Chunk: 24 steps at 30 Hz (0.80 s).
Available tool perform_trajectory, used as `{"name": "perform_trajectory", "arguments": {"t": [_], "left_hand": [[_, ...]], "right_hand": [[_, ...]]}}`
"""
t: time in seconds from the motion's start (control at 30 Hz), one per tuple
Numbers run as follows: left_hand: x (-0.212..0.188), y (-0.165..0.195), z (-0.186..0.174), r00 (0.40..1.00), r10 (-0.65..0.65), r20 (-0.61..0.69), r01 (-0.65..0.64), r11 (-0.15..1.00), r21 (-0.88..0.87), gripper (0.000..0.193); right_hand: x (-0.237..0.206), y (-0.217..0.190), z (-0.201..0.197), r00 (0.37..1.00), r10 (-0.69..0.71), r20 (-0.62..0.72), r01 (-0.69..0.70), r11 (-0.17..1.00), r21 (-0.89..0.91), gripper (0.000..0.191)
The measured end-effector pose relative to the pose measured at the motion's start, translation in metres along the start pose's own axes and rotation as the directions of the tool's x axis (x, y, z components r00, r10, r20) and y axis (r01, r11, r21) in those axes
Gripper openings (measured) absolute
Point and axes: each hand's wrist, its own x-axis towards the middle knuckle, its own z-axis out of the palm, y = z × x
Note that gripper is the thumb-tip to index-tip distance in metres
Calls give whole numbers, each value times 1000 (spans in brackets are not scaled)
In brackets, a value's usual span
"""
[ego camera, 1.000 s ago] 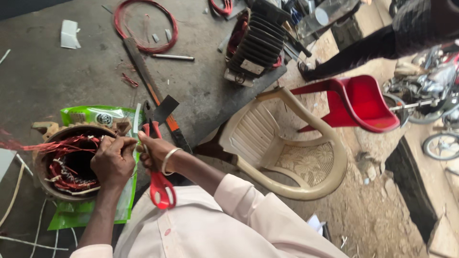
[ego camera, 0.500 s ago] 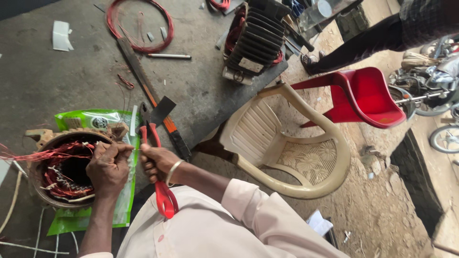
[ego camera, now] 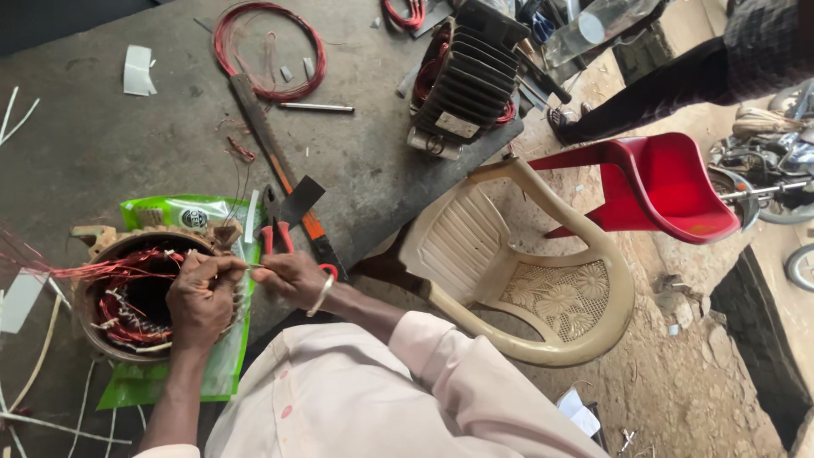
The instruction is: The person works on an electric motor stator placed on a workbench, cutting lengths of white insulating material with scissors and fitting the pieces by hand between the copper coil windings inside the stator. They occasionally use red-handled pliers to help position the insulation and press the coils as they work around the stator.
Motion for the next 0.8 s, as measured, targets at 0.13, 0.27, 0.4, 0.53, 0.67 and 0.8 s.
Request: {"name": "perform_trajectory", "arguments": {"t": [0.13, 0.27, 0.4, 0.53, 0.67, 0.8], "left_hand": [[4, -5, 0, 1000, -3, 10, 3, 1000, -8, 15], [-3, -7, 1, 999, -28, 15, 29, 999, -27, 14], [-2, -4, -4, 999, -25, 34, 26, 999, -37, 13], [0, -4, -7, 997, -72, 42, 71, 997, 5, 15], [-3, -13, -5, 1000, 4, 6, -4, 998, 59, 16], [-1, -26, -5, 995, 97, -30, -94, 992, 87, 15]], "right_hand": [[1, -18, -31, 984, -175, -32, 168, 973, -159, 35], [16, -30, -23, 931, -355, 86, 360, 853, -379, 32], [19, -28, -27, 940, -247, 235, 331, 829, -451, 31], [25, -24, -50, 878, -371, 302, 476, 742, -472, 31], [53, -48, -47, 775, -400, 490, 632, 451, -630, 30], [64, -90, -56, 656, -326, 680, 752, 218, -622, 31]]}}
